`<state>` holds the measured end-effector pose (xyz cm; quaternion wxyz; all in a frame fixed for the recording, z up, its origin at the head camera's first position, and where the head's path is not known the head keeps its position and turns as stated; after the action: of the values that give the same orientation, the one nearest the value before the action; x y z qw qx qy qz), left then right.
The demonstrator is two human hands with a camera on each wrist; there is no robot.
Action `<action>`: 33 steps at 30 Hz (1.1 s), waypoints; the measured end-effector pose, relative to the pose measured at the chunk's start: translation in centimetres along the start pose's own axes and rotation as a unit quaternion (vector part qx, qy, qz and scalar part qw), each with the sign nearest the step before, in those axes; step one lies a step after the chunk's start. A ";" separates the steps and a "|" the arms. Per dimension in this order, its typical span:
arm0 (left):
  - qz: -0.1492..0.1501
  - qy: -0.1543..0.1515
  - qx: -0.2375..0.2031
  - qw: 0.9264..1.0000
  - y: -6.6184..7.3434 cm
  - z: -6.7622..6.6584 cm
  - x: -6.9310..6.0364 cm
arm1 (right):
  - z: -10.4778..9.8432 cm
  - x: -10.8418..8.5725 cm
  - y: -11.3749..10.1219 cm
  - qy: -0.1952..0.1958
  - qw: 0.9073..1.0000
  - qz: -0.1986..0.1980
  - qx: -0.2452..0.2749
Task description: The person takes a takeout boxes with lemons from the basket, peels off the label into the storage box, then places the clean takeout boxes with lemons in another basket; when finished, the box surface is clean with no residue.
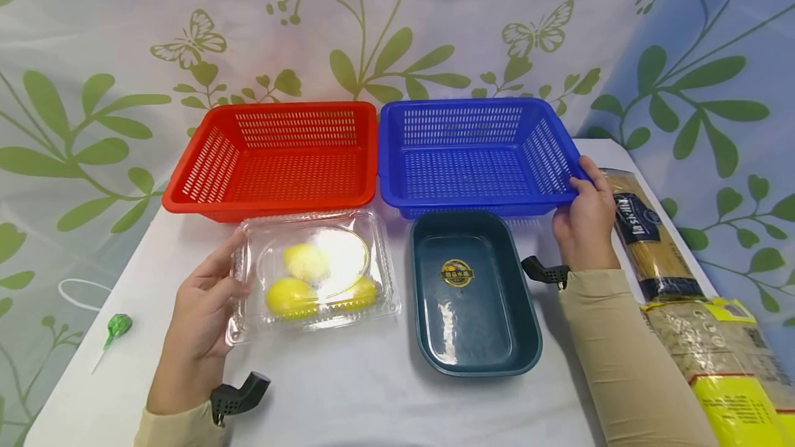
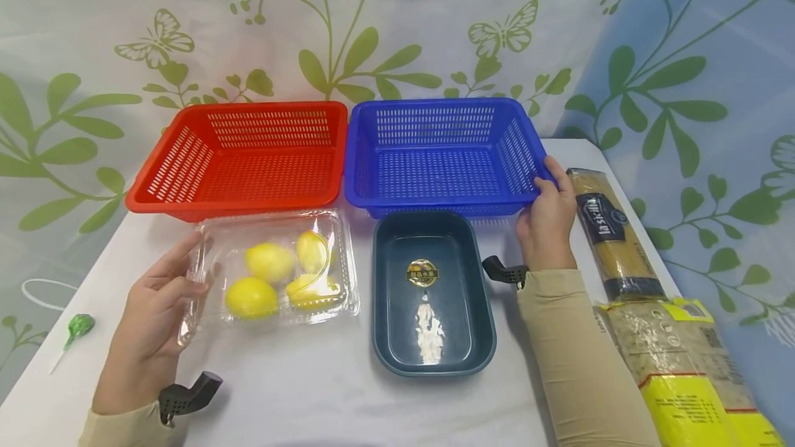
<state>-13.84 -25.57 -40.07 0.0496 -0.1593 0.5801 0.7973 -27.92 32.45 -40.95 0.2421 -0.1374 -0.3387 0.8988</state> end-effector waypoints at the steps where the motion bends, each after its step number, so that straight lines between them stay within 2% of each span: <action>1: 0.007 -0.006 0.000 1.000 0.2 0.1 -0.2 | 0.0 0.0 0.0 0.000 1.000 0.001 -0.003; 8: 0.038 -0.043 0.004 0.998 1.7 0.7 -1.5 | 0.0 0.0 0.1 0.001 1.000 0.009 -0.008; 14: 0.062 -0.065 0.004 0.996 3.4 2.3 -2.2 | 0.0 0.1 -0.1 -0.004 1.000 0.002 -0.006; 20: 0.077 -0.065 0.010 0.995 5.2 4.0 -1.7 | -0.2 0.0 0.0 0.001 1.000 0.010 -0.023; 29: 0.091 -0.068 -0.094 0.989 8.0 6.3 -0.4 | -0.1 0.0 0.1 0.003 0.999 0.011 -0.034; 33: 0.109 -0.058 -0.107 0.987 9.4 7.6 0.6 | -0.1 0.0 0.1 0.004 0.999 0.011 -0.035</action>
<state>-18.36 -21.52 -29.58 -0.0216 -0.0535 0.5011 0.8635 -27.91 32.47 -41.13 0.2284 -0.1531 -0.3677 0.8884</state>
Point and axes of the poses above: each hand's wrist, its own x-axis towards the middle knuckle, its own z-axis out of the palm, y = z × x, the point moved 10 cm from there along x, towards the middle knuckle, and after that the axes turned 5 degrees about -z, right-handed, at the moved point
